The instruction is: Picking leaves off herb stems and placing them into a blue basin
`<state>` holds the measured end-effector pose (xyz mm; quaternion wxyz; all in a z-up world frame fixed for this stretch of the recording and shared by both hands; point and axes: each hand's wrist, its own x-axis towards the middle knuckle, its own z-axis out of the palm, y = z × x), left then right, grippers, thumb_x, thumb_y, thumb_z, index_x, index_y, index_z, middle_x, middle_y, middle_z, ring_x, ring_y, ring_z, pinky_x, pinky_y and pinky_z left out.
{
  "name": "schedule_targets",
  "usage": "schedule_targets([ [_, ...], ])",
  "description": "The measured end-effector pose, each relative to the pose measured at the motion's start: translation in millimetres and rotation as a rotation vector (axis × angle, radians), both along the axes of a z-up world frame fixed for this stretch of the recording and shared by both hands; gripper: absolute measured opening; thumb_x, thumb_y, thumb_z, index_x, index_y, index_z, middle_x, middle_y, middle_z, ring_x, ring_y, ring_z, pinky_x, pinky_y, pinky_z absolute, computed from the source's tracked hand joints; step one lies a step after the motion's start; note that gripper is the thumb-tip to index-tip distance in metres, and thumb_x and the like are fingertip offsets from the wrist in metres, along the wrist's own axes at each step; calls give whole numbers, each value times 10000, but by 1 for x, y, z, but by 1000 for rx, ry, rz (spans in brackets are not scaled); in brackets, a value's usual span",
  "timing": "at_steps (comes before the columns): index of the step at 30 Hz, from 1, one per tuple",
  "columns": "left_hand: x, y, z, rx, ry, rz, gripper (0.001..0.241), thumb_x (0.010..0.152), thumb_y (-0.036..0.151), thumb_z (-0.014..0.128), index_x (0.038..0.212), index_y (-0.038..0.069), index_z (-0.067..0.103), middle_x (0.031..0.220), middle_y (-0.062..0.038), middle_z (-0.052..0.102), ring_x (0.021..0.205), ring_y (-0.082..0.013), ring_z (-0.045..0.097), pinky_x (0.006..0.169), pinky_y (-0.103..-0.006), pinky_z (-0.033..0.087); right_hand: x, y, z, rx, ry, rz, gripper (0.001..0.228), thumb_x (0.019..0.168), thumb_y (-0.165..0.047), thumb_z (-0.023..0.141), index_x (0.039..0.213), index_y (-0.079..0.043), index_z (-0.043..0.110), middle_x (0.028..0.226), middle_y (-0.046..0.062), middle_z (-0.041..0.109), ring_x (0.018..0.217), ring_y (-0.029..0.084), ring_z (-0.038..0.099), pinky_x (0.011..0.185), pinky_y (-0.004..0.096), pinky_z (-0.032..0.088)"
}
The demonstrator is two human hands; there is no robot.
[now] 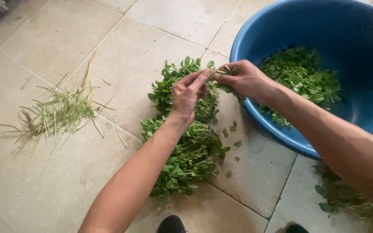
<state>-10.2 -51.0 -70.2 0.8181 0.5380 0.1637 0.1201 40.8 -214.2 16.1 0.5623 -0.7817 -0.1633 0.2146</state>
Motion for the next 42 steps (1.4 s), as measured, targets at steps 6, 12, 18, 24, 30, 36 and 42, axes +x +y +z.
schedule_targets([
  [6, -6, 1, 9, 23, -84, -14, 245, 896, 262, 848, 1039, 69, 800, 860, -145, 786, 622, -155, 718, 498, -250, 577, 12, 8, -22, -118, -90, -26, 127, 930, -230, 741, 864, -130, 781, 538, 85, 620, 443, 149, 584, 359, 271, 483],
  [12, -11, 70, 40, 214, -43, 193, 209, 879, 300, 864, 1015, 154, 802, 878, -56, 810, 643, -105, 738, 546, -205, 608, -7, 3, 8, 159, 276, -168, 229, 1014, -209, 692, 856, -44, 681, 586, 19, 524, 496, 73, 494, 414, 178, 422],
  [18, -23, 272, -30, -187, 199, 868, 996, 731, 507, 938, 1425, 146, 321, 1305, -124, 639, 776, -235, 822, 684, -343, 708, 0, -11, 12, 276, 447, -161, 204, 1043, -183, 669, 910, -31, 637, 684, 15, 497, 551, 36, 411, 464, 168, 310],
  [24, -53, 128, -23, 644, 367, -202, 343, 861, 332, 851, 1119, 116, 787, 994, -118, 790, 667, -202, 748, 521, -266, 585, 1, -10, 18, 291, 443, -154, 199, 1053, -191, 663, 907, -65, 614, 697, -29, 452, 564, 34, 406, 492, 160, 335],
  [30, -4, 55, -158, 1520, 263, -666, 184, 798, 158, 697, 733, 278, 820, 761, -125, 772, 777, -419, 760, 693, -501, 626, -1, -6, 18, 268, 484, -92, 208, 1060, -152, 649, 886, -51, 595, 735, -5, 458, 585, 32, 382, 483, 173, 311],
  [36, -2, 43, -140, 1656, 294, -742, 213, 744, 85, 629, 758, 192, 812, 790, -161, 764, 853, -431, 764, 740, -540, 617, 3, -12, 10, 264, 490, -69, 202, 1062, -162, 637, 908, -39, 595, 786, 72, 553, 573, 45, 393, 470, 200, 305],
  [42, -21, 59, -31, 1227, 292, -764, 144, 775, 229, 757, 872, 174, 848, 932, -152, 805, 962, -420, 749, 863, -521, 575, -5, -14, 10, 263, 466, -47, 232, 1060, -157, 651, 863, -46, 598, 728, 55, 517, 559, 49, 390, 465, 200, 318],
])
